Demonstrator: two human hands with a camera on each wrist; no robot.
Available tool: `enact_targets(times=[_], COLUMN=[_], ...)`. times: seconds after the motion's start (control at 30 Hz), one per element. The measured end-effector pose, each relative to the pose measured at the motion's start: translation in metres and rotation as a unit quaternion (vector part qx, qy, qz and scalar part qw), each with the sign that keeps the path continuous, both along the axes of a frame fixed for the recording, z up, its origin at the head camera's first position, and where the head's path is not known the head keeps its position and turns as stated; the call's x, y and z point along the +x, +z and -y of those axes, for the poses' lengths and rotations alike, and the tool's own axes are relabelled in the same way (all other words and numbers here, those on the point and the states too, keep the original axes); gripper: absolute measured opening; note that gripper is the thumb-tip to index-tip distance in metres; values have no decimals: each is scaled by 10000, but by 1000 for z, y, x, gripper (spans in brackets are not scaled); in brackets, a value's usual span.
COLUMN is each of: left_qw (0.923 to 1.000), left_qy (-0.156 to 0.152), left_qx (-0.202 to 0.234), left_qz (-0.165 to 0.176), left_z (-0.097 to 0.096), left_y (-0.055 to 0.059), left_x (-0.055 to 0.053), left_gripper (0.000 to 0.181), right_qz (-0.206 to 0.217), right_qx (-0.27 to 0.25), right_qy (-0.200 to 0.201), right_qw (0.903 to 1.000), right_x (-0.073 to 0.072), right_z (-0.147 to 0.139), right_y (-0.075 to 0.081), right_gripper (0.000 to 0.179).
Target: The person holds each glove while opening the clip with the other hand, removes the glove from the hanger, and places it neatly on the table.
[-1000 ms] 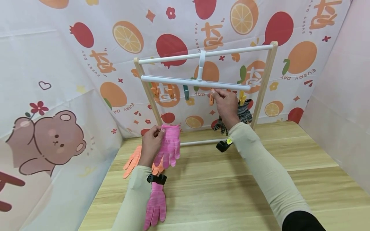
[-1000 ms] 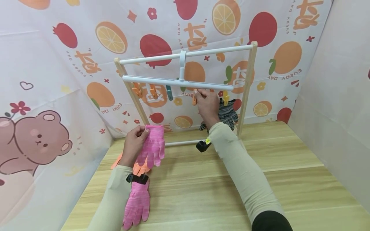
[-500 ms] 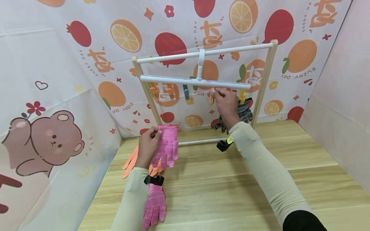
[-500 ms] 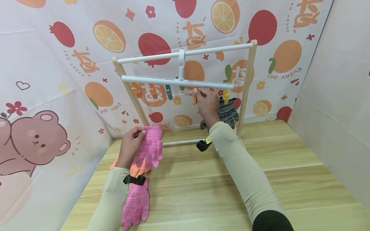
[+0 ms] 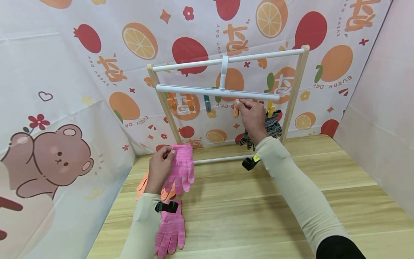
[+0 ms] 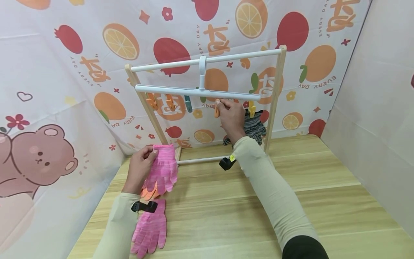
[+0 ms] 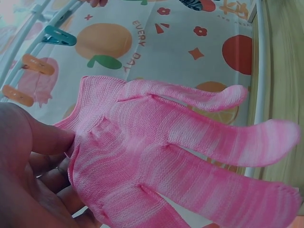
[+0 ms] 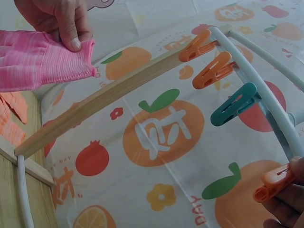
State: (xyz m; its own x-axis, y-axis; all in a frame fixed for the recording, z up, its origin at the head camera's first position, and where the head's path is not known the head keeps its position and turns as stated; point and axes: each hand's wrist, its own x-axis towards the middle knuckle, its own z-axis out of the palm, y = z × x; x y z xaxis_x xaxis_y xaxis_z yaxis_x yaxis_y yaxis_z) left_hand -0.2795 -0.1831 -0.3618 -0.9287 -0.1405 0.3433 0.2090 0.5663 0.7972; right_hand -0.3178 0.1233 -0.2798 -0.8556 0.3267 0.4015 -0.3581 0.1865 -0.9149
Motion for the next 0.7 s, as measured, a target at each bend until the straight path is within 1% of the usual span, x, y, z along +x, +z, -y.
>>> enact_targets(times=[0.17,0.33,0.53,0.63,0.7], left_qw=[10000,9996,9993,9988,9987], left_qy=[29,114,239,293,314], left_qx=[-59,-154,-174,-229,-275], left_qz=[34,186,238,305,289], left_z=[5,13,24,30,34], left_y=[1,2,-2,-3,-4], left_x=[3,5,7,9,10], left_gripper=[21,21,22,24,25], right_qz=[-55,-101,-136,-111,-102], right_qx=[16,33,69,88,80], right_qy=[-5,-30,-1,-9,2], right_qw=[10000,9999,9999,9999,9999], right_x=[0,0,0,0,0], right_z=[0,-1,-2,-2,-2], right_y=[0,1,0,0,0], right_gripper=[29,26,26,27,28])
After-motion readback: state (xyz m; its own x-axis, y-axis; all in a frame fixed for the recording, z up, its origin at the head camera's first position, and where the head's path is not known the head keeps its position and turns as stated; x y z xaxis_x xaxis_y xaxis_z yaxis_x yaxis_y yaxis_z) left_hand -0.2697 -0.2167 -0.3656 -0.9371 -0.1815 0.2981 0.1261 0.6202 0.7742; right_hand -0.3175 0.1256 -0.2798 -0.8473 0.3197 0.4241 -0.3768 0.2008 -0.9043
